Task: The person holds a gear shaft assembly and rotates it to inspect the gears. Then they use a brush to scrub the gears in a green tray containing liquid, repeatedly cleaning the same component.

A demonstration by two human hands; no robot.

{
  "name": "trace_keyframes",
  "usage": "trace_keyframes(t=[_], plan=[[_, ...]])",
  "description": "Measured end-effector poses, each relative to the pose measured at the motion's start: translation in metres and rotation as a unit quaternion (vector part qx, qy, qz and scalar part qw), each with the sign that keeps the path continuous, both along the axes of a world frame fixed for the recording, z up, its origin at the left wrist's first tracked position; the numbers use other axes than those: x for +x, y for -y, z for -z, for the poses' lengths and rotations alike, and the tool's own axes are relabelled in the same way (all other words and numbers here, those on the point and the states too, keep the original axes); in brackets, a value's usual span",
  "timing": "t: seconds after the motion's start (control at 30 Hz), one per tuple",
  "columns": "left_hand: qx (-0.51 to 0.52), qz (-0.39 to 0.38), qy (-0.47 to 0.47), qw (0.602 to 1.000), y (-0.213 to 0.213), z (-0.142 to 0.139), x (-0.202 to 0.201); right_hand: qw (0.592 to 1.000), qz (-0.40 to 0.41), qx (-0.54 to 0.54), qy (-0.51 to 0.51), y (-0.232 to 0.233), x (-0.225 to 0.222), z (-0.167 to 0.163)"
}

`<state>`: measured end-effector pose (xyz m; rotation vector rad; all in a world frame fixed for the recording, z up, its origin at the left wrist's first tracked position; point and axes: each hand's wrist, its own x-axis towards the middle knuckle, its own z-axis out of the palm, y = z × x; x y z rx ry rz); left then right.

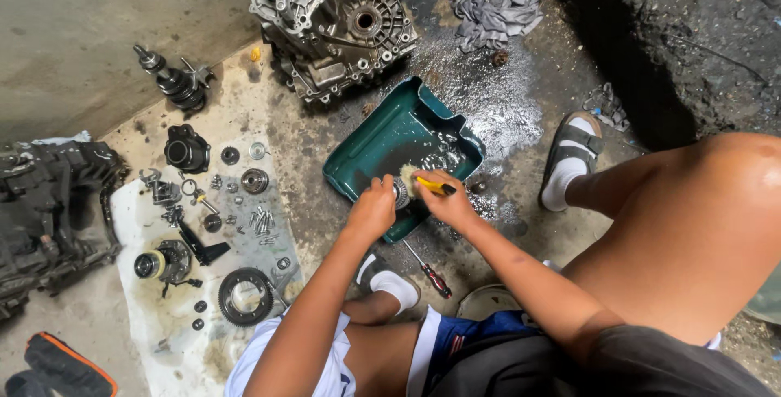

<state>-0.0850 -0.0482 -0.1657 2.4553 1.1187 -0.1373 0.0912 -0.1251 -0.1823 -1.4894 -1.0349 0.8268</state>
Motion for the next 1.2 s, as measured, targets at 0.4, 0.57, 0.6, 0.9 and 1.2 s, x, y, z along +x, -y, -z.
trace_keyframes(t=[0.4,0.57,0.6,0.9,1.2], plan=[[-0.014,-0.045,0.116,0.992,0.007,-0.002,-0.005,0.992,0.009,-0.080,0.094,-0.032,0.017,0.000],[-0.051,-0.102,0.097,0.989,0.014,0.001,0.001,0.918,-0.216,-0.205,0.261,-0.035,0.016,0.013],[-0.074,-0.129,0.056,0.987,0.013,0.003,0.003,0.923,-0.211,-0.207,0.248,-0.035,0.018,0.015],[-0.065,-0.116,0.050,0.990,0.008,0.008,-0.001,0.989,0.027,-0.146,-0.008,-0.022,0.037,-0.016],[-0.035,-0.075,0.034,0.996,0.002,0.019,0.002,0.982,-0.077,0.008,0.172,0.002,-0.005,-0.014]])
